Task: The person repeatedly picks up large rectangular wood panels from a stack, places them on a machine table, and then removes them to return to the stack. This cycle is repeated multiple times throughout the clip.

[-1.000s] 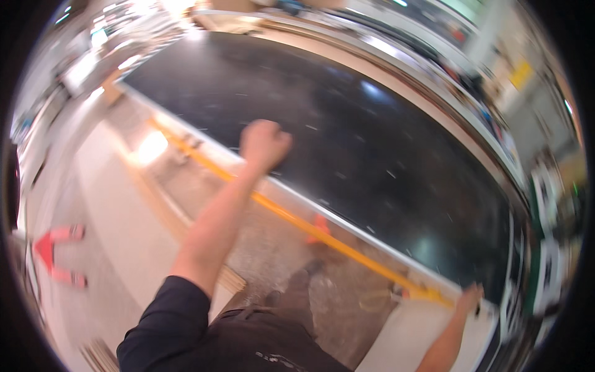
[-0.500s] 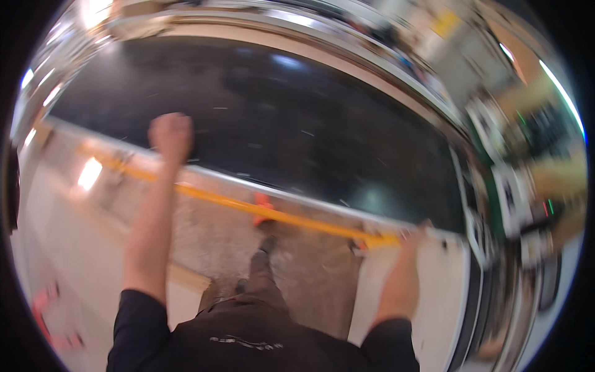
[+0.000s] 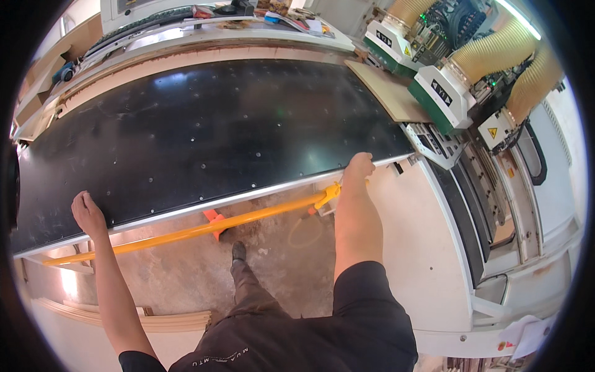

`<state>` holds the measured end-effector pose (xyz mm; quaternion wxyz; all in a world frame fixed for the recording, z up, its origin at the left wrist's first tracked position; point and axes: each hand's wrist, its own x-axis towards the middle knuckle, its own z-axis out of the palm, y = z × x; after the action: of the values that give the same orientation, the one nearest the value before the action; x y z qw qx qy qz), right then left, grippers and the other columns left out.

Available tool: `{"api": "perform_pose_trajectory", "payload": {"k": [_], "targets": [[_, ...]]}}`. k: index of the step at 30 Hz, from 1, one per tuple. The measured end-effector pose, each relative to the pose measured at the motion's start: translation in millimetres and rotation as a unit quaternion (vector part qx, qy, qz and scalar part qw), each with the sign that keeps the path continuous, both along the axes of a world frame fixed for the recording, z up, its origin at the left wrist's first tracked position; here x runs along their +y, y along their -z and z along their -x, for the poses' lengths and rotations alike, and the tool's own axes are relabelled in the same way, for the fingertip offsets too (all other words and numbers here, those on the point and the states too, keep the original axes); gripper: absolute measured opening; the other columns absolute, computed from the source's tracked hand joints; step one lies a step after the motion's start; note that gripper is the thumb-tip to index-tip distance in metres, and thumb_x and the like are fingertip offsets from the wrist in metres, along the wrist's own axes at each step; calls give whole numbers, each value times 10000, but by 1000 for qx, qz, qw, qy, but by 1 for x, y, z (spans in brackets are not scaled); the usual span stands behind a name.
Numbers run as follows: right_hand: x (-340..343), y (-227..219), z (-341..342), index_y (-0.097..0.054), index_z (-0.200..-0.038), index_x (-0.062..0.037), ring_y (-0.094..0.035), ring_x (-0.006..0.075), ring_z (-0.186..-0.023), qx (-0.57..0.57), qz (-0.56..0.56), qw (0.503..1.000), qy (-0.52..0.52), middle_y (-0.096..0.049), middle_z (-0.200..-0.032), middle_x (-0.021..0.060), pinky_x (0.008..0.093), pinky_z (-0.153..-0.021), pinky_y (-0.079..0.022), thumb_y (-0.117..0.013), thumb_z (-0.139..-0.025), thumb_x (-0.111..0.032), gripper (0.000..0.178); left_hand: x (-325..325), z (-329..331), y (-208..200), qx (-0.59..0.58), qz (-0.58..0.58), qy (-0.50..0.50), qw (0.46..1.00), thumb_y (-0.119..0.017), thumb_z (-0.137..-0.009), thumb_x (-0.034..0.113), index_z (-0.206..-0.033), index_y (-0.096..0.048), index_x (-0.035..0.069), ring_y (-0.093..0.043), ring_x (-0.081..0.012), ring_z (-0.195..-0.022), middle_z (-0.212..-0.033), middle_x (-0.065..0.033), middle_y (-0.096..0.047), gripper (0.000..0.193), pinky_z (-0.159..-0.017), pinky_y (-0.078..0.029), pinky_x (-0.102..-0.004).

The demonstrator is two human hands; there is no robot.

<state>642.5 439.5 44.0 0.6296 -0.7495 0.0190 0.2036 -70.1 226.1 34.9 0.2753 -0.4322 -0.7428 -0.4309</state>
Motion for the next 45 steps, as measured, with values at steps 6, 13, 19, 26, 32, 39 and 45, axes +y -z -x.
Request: {"api": "perform_pose_trajectory", "payload": {"k": [6,13,19,26,32,39,45], "targets": [[-1,-5,5,-442,-1309,97,-591,411,-1162,-57,97,994,-7,-515,-1336,262,484,-959,-525,-450,-949,-327,556,-1,-3,-3,-13,-8,6,1000,-522,-988,188,-1005,-682,19,-612,-310,-1034,-1042,-117,-693,233,-925,-469,-415],[-1,-13,12,-505,-1292,99,-597,375,-1170,-77,129,989,14,-560,-1332,252,446,-974,-516,-507,-897,-323,578,-2,-8,-5,-30,-23,18,999,-524,-981,175,-981,-677,17,-611,-306,-1007,-1017,-116,-692,220,-908,-472,-408],[7,-3,-3,-536,-1290,89,-629,383,-1122,-46,100,993,44,-590,-1308,250,458,-945,-532,-462,-939,-319,543,-3,-15,-12,-36,-43,19,998,-531,-962,143,-956,-673,12,-612,-304,-971,-978,-115,-688,194,-877,-481,-404],[2,-2,-5,-485,-1280,133,-633,429,-1105,-86,110,990,-9,-583,-1275,296,504,-941,-540,-454,-976,-389,605,-4,-21,-15,-46,-46,25,998,-538,-960,155,-934,-673,18,-613,-303,-975,-970,-112,-688,193,-892,-473,-407],[2,-4,-4,-520,-1247,136,-643,396,-1105,-81,113,990,-9,-614,-1246,283,464,-939,-545,-471,-952,-355,575,-3,-23,-17,-38,-45,27,998,-533,-955,136,-912,-670,24,-614,-299,-977,-956,-103,-690,183,-891,-473,-406],[-1,-3,-3,-511,-1232,149,-655,410,-1081,-110,120,986,-37,-618,-1222,303,474,-934,-551,-489,-943,-342,570,-3,-24,-18,-20,-45,32,998,-528,-953,129,-897,-663,22,-614,-306,-962,-942,-102,-688,181,-881,-474,-406],[-1,-1,-6,-513,-1227,150,-652,402,-1091,-88,90,991,-42,-623,-1221,295,468,-925,-549,-508,-933,-333,565,-4,-22,-18,-12,-45,31,998,-526,-948,126,-893,-666,21,-616,-304,-958,-939,-108,-689,184,-876,-476,-405]]}}
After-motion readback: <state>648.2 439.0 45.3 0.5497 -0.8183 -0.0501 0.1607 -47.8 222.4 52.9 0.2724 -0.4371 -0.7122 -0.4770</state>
